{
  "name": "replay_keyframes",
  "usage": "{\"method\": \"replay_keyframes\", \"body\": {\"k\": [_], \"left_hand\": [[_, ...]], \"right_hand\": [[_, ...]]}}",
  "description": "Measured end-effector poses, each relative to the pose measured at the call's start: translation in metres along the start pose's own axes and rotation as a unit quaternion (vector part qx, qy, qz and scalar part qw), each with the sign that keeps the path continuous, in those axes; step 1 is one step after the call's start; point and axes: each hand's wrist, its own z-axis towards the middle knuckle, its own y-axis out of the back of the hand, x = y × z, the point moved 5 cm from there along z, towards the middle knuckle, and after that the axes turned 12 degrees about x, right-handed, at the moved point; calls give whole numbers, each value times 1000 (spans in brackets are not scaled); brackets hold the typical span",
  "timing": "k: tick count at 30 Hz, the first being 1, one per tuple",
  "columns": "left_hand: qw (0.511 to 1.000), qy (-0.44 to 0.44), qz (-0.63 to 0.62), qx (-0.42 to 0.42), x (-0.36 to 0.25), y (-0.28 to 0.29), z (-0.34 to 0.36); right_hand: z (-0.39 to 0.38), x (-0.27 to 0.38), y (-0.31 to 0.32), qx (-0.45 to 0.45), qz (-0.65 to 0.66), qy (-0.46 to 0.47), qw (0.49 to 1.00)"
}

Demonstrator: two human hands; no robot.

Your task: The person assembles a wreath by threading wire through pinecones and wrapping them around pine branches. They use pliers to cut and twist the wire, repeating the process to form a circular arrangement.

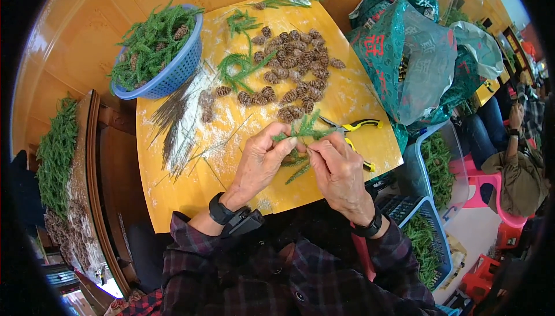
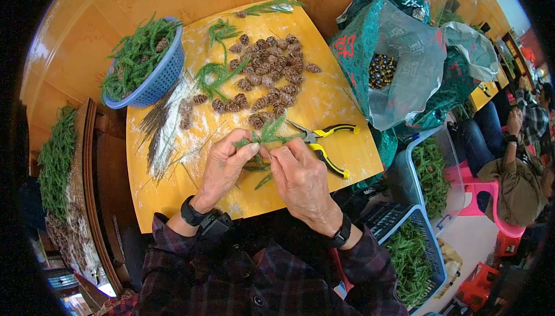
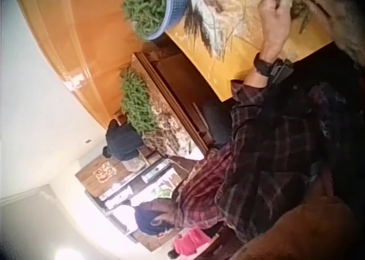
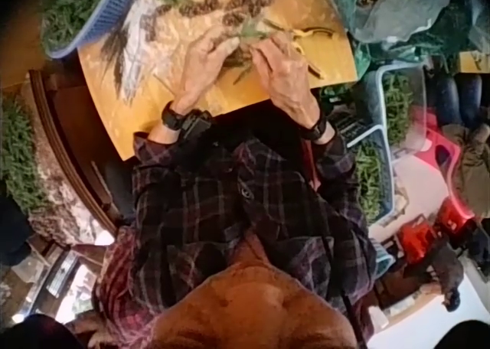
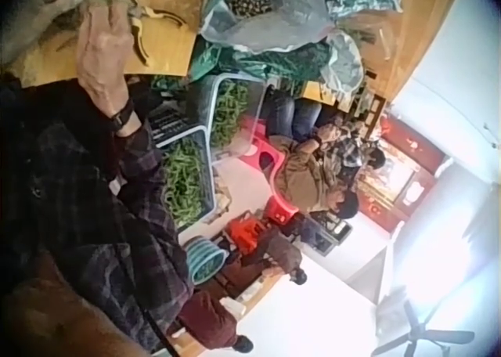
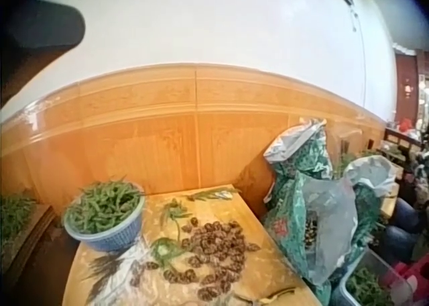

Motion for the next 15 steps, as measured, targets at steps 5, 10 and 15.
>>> {"method": "replay_keyframes", "body": {"k": [5, 10, 15], "left_hand": [[1000, 0, -7, -17, -5, -2, -3], [997, -26, 64, -23, -10, -2, -4], [994, -33, 106, -15, -13, -2, -3]], "right_hand": [[1, -3, -5, 16, -6, -15, 1000], [2, -4, -7, 25, -14, -20, 999], [2, -7, -7, 32, 0, -25, 999]]}}
